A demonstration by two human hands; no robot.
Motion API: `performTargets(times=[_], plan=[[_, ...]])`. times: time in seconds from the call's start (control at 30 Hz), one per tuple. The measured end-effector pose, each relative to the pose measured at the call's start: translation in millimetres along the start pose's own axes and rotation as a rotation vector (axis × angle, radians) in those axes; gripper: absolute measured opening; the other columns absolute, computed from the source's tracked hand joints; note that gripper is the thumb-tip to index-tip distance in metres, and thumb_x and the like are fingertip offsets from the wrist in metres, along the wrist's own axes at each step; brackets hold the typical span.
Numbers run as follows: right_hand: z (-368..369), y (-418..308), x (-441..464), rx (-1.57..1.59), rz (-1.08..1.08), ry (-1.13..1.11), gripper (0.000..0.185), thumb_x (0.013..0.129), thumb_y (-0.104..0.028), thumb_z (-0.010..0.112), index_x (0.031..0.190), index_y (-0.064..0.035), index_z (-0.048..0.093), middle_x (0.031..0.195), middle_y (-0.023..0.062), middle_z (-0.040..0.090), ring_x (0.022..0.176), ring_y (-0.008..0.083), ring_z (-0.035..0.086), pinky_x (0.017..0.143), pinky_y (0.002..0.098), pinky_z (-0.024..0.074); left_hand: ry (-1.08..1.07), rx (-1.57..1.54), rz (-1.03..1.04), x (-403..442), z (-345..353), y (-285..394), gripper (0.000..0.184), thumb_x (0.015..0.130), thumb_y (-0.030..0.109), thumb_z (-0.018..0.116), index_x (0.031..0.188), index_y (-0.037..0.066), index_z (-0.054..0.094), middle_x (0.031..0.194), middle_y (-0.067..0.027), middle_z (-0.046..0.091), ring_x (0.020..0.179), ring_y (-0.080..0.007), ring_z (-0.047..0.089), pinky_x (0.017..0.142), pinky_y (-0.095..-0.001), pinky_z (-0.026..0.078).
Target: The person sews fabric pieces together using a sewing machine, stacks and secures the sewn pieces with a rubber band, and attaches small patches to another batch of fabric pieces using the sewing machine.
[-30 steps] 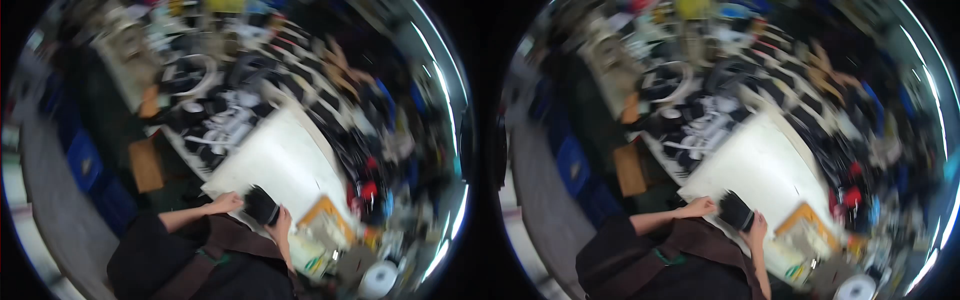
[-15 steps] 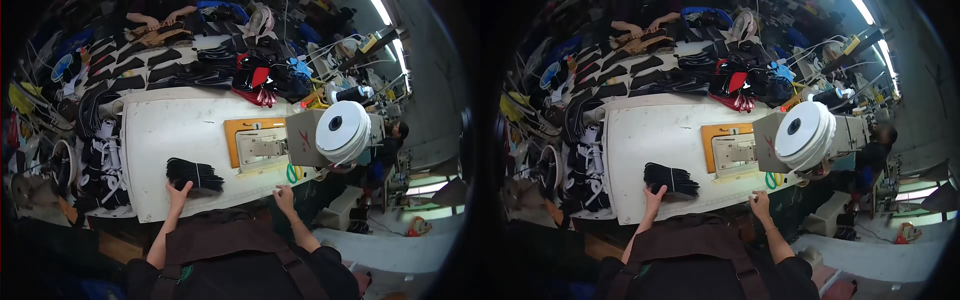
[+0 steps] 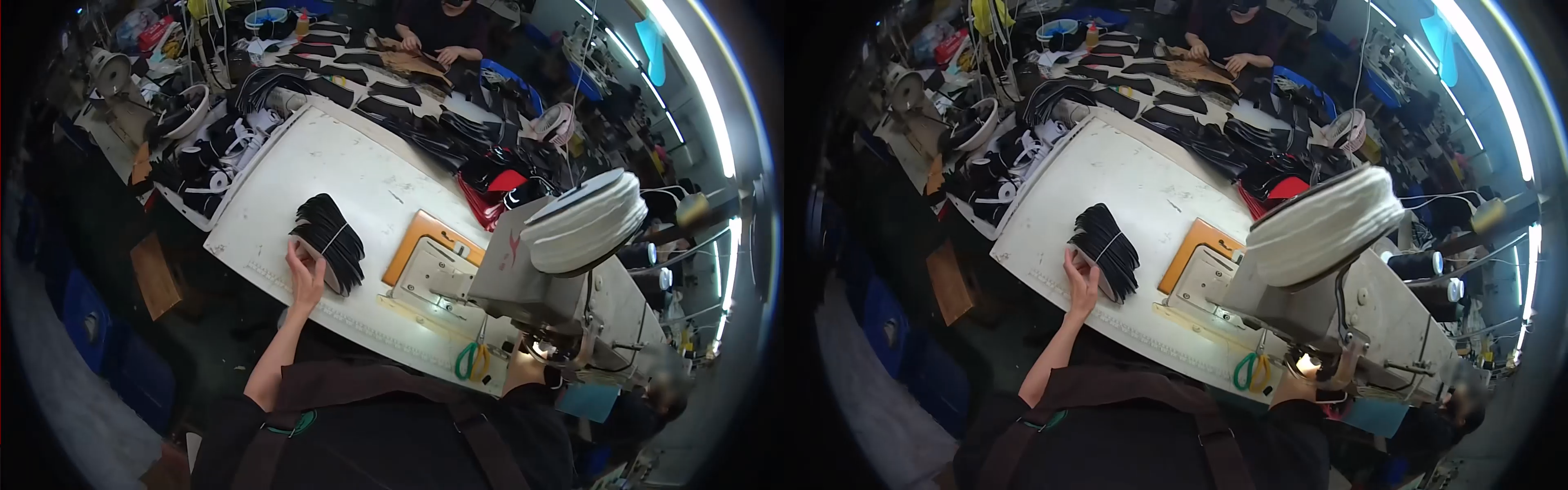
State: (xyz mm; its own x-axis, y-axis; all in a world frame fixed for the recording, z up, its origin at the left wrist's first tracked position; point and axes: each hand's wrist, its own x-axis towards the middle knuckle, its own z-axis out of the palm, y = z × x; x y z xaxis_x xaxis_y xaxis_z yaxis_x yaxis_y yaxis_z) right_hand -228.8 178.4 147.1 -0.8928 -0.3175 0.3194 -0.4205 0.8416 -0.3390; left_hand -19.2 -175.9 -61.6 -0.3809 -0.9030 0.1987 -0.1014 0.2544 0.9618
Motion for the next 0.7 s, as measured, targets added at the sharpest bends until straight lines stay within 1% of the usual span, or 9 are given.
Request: performTargets(times=[0.03,0.1,0.13,0.2,0.23,0.33,0.43,0.57,0.7], plan=[[-3.8,19.8,-30.2,0.324,0.142,0.253,0.055,0.067,-0.023,0.077,0.112,0.0023,0.059,0.096,0.0168,0.060,0.094,0.0324,0.056,0.094,0.0502,0.0447,-0.068,0.103,0.108,-3.1,0.7,-2.9,0.073,0.091,0.025,0.052,0.142,-0.002,0.008,0.130,-0.0255,0.033,0.107,-0.0340,0.045,0.093,-0.0397,0.040],[54.2,28.4,23.5,0.315,0.164,0.324,0.054,0.068,-0.023,0.076,0.112,0.0022,0.059,0.096,0.0166,0.060,0.093,0.0321,0.057,0.093,0.0494,0.0450,-0.073,0.198,0.107,-9.1,2.2,-3.6,0.068,0.091,0.026,0.050,0.141,-0.003,0.013,0.131,-0.0260,0.032,0.110,-0.0358,0.043,0.096,-0.0404,0.038],[71.1,38.7,42.2,0.296,0.169,0.382,0.053,0.069,-0.023,0.075,0.112,0.0021,0.058,0.096,0.0163,0.060,0.092,0.0318,0.057,0.092,0.0486,0.0454,-0.117,0.177,0.135,-11.0,5.1,-5.3,0.068,0.091,0.026,0.050,0.141,-0.003,0.013,0.131,-0.0260,0.032,0.110,-0.0358,0.043,0.096,-0.0404,0.038],[97.5,61.0,78.4,0.250,0.174,0.493,0.051,0.071,-0.024,0.073,0.112,0.0020,0.058,0.096,0.0158,0.061,0.090,0.0311,0.058,0.090,0.0471,0.0461,-0.061,0.266,0.128,-11.3,5.2,-11.1,0.063,0.092,0.026,0.049,0.139,-0.004,0.019,0.132,-0.0256,0.033,0.111,-0.0366,0.043,0.098,-0.0403,0.036],[106.2,74.4,87.5,0.229,0.172,0.542,0.050,0.072,-0.024,0.072,0.112,0.0019,0.058,0.096,0.0156,0.061,0.089,0.0308,0.058,0.090,0.0463,0.0464,-0.050,0.307,0.166,-10.3,6.2,-12.9,0.061,0.092,0.026,0.048,0.138,-0.004,0.020,0.131,-0.0249,0.033,0.112,-0.0367,0.043,0.098,-0.0401,0.035],[123.9,103.7,117.7,0.178,0.122,0.665,0.048,0.075,-0.025,0.069,0.113,0.0016,0.057,0.097,0.0148,0.062,0.086,0.0299,0.059,0.087,0.0440,0.0475,-0.055,0.332,0.209,-11.2,5.5,-19.7,0.057,0.094,0.028,0.045,0.137,-0.004,0.023,0.130,-0.0236,0.035,0.113,-0.0365,0.042,0.099,-0.0397,0.034],[135.7,113.1,143.7,0.171,0.034,0.780,0.046,0.078,-0.026,0.066,0.113,0.0014,0.057,0.097,0.0140,0.063,0.083,0.0289,0.060,0.084,0.0417,0.0486,-0.043,0.328,0.233,-5.9,9.2,-19.9,0.055,0.095,0.030,0.043,0.136,-0.004,0.026,0.129,-0.0230,0.036,0.114,-0.0363,0.042,0.099,-0.0396,0.034],[149.5,125.3,128.6,0.144,-0.043,0.875,0.043,0.081,-0.027,0.062,0.113,0.0010,0.056,0.097,0.0130,0.064,0.079,0.0277,0.061,0.080,0.0387,0.0500,-0.063,0.372,0.247,-12.4,2.7,-17.7,0.055,0.096,0.032,0.042,0.134,-0.004,0.028,0.128,-0.0229,0.037,0.114,-0.0361,0.042,0.099,-0.0395,0.034],[156.5,138.3,91.4,0.085,-0.120,0.942,0.041,0.085,-0.029,0.058,0.114,0.0007,0.056,0.098,0.0120,0.065,0.075,0.0264,0.062,0.076,0.0356,0.0514,-0.027,0.382,0.284,-7.9,4.8,-32.9,0.054,0.096,0.035,0.042,0.131,-0.005,0.032,0.126,-0.0235,0.039,0.113,-0.0366,0.043,0.099,-0.0399,0.034]])
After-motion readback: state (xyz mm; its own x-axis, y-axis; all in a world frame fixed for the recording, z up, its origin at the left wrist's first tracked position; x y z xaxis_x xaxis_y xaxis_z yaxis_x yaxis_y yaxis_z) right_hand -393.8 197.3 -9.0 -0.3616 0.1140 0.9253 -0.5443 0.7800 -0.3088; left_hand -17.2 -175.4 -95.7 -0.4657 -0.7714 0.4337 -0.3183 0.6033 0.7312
